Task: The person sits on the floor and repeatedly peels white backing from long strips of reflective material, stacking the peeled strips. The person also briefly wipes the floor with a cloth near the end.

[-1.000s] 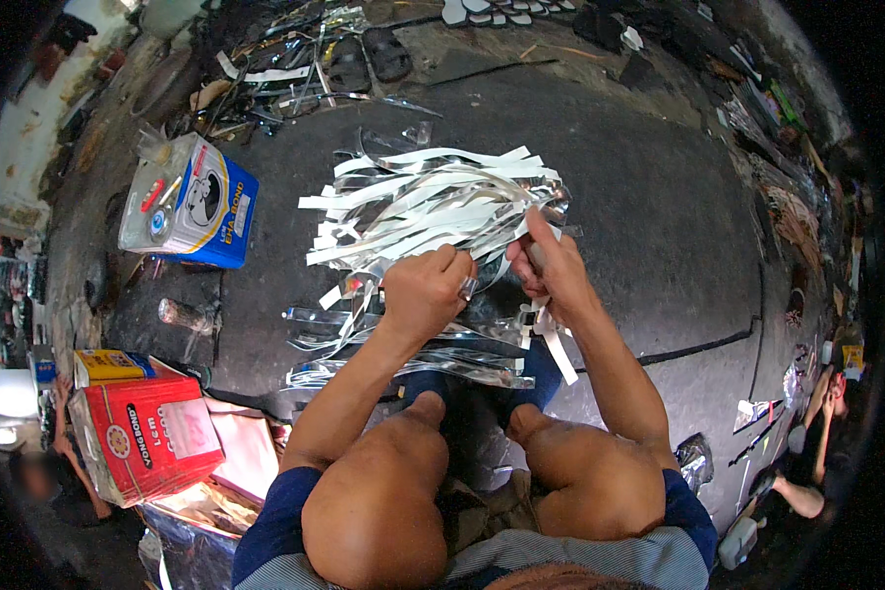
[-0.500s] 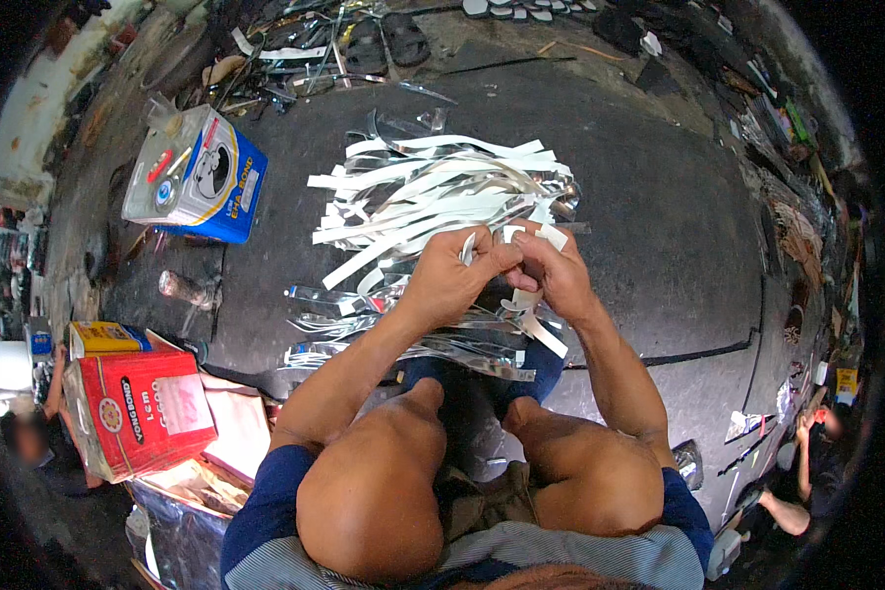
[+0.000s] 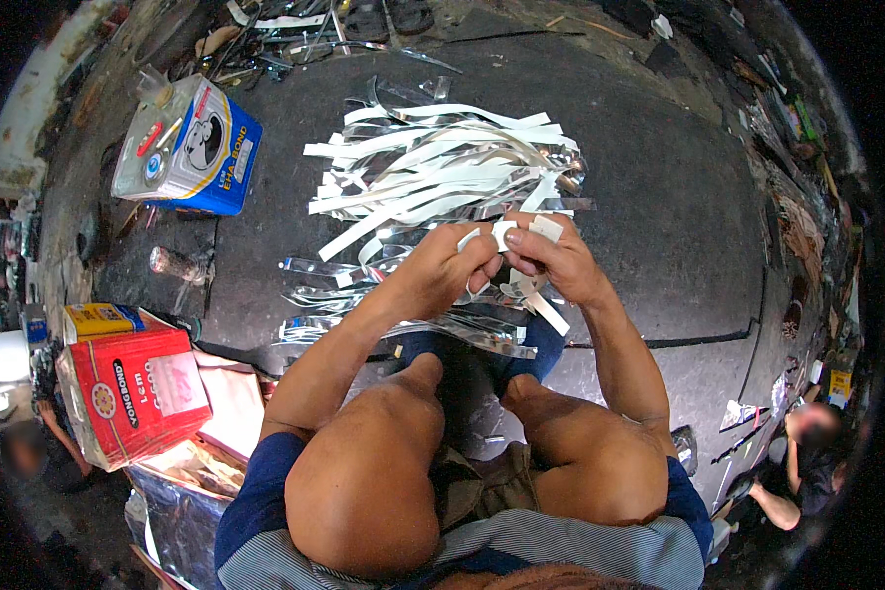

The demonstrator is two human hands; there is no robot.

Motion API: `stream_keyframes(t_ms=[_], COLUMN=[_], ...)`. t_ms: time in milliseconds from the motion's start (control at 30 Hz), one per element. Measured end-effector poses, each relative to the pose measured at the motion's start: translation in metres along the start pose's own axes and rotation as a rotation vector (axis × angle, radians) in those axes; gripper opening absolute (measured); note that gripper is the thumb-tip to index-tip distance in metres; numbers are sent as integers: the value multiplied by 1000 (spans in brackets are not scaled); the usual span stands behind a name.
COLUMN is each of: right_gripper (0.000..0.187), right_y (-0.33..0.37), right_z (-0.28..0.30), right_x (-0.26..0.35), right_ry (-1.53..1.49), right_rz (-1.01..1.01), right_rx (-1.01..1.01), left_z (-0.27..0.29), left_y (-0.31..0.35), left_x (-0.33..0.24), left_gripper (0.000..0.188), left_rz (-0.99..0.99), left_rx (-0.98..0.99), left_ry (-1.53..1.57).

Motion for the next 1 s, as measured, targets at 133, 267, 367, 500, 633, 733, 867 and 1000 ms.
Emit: stream_keyframes(t_ms=[133, 267, 367, 500, 633, 733, 867, 1000], right_gripper=[24, 24, 7, 9, 30, 36, 32, 34], right_y=[-3, -6, 7, 25, 116, 247, 278, 169], right_z=[1, 5, 65, 185, 392, 498, 463, 326], right_x=[0, -12, -19, -24, -99, -126, -102, -79], right_ry=[7, -158, -393, -892, -888, -646, -310, 725], right_rz=[36, -104, -134, 88, 197, 211, 233, -36], right_rx=[-14, -223, -627, -718, -998, -1698, -1842, -1418], left_z=[4, 34, 104, 223, 370, 434, 410, 303], left_y=[0, 1, 16, 60, 103, 152, 177, 74], left_x=[0, 5, 7, 51, 106, 139, 87, 74], left_gripper=[30, 29, 21, 11, 4, 12, 33, 36], left_rz=[19, -75, -166, -19, -305, -291, -204, -188], left_rx=[-40, -189, -579, -1087, -1107, -1623, -1697, -1164], left_ry=[10, -24, -12, 698, 903, 805, 123, -215])
Point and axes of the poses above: each hand's wrist, its own y-axis away from the middle knuckle, its own z-axis out of the back of the hand, x = y × z, the point moved 9 cm from there along -y, towards the middle knuckle, and after that the axes turned 11 degrees about -x, right-handed, at the moved point
